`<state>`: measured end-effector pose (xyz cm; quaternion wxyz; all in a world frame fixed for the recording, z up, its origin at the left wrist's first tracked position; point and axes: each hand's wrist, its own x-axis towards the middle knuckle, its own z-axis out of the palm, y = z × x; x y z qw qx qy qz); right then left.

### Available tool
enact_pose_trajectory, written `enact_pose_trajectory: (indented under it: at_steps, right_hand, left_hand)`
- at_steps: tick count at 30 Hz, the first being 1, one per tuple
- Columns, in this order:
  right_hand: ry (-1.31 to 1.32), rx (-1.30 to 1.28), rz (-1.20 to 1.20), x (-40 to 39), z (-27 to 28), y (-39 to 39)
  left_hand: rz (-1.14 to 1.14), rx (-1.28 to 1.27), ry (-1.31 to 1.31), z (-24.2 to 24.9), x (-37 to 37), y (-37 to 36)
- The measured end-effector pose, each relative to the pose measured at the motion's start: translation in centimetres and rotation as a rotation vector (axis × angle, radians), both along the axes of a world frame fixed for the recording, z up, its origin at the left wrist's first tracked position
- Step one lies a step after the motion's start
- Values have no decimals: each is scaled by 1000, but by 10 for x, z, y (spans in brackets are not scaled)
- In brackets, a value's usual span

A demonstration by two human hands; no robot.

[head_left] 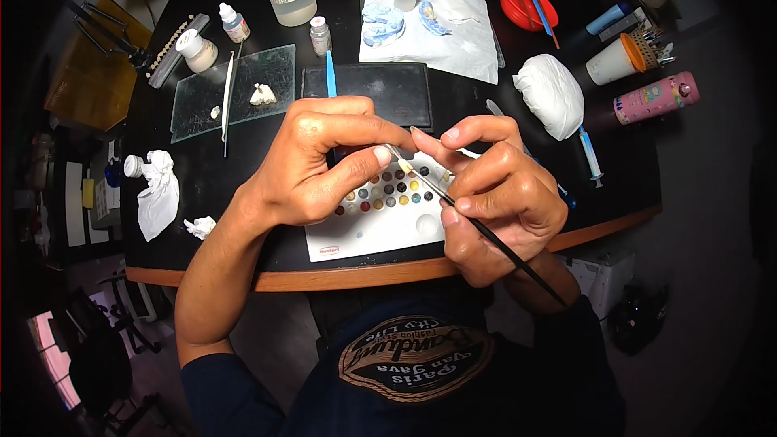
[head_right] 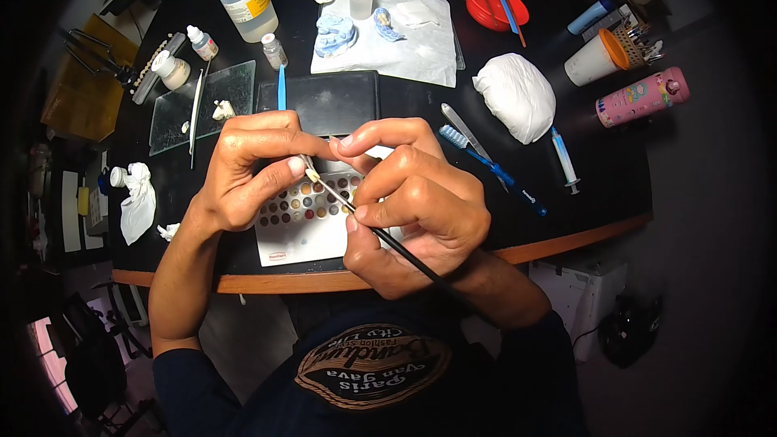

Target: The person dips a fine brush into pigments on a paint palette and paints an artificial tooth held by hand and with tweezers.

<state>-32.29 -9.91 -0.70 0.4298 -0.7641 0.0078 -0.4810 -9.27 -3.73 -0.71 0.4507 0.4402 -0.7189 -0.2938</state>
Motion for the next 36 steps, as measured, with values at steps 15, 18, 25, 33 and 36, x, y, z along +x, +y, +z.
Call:
enact_pose_trajectory:
  at_steps: [15, 18, 25, 33, 36]
  right_hand:
    - [-31, 13, 16, -2, 0, -1]
    - [-22, 5, 3, -2, 1, -1]
    - [7, -16, -18, -1, 0, 0]
    - [-15, 19, 5, -4, 0, 0]
    - [-14, 17, -14, -3, 0, 1]
  left_hand:
    - [-8, -9, 4, 0, -1, -1]
    - [-13, -4, 15, -1, 0, -1]
    - [-19, 2, 34, -1, 0, -2]
    - [-53, 2, 51, -1, 2, -3]
    - [-66, 5, 58, 0, 2, -3]
